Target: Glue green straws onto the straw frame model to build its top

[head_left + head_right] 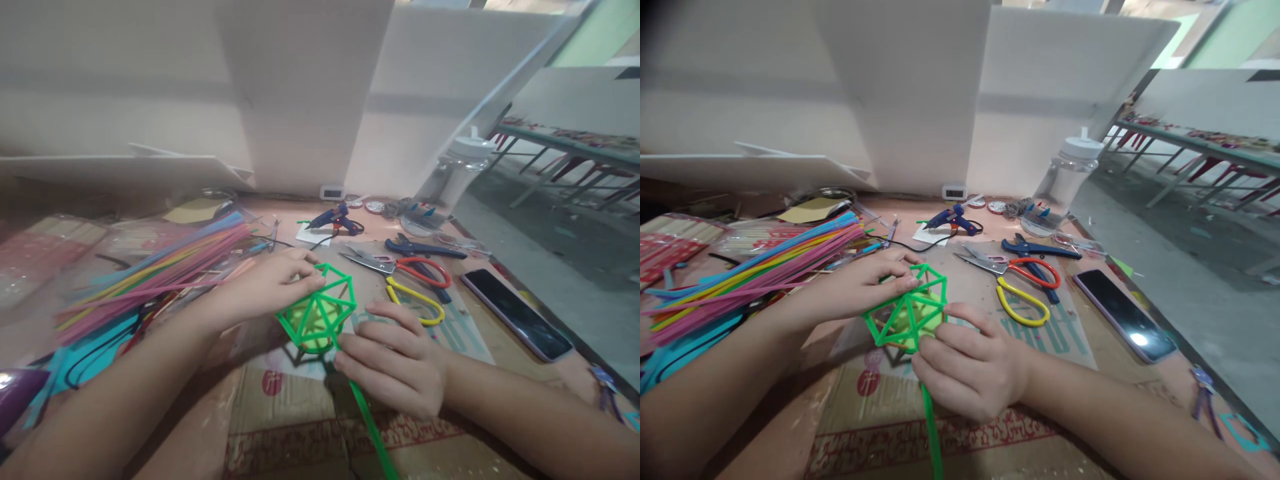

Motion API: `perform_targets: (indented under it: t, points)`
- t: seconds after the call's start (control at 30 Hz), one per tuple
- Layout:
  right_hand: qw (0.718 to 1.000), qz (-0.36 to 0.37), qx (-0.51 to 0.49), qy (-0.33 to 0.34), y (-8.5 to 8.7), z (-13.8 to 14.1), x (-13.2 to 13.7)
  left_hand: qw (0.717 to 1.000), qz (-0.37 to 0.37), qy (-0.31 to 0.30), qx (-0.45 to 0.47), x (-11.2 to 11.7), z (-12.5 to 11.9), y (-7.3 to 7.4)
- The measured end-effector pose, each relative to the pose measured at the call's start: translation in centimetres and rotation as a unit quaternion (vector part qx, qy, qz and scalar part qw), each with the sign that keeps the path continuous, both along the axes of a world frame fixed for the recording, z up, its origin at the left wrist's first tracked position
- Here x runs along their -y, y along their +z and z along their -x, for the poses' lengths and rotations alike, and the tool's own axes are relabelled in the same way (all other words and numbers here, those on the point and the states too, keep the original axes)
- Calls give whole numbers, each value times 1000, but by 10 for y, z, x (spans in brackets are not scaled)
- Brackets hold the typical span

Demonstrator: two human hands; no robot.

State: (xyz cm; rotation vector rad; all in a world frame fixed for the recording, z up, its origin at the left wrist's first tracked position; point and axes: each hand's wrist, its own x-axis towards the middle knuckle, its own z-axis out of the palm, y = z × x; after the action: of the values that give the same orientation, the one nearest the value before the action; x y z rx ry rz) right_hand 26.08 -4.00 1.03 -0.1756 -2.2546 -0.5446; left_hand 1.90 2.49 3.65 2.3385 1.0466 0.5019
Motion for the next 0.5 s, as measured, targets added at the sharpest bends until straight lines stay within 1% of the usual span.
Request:
perform_targets:
  t: [0.07, 0.13, 0.23, 0.37, 0.5]
  points:
    - [1000, 19, 9, -7, 4, 1, 2, 1000, -2, -1, 4, 0, 0, -1]
    - [999, 27, -20, 2, 5, 3, 2, 1000, -2, 2, 9, -1, 1, -2]
    - [998, 25, -58, 21, 1, 6, 1, 1000, 2, 3, 16, -2, 1, -4]
    - [999, 29, -36, 24, -6, 7, -1, 1000, 8, 5, 14, -3, 2, -4]
    - [998, 40, -30, 30, -3, 7, 1, 1000, 1, 8, -4, -3, 4, -4]
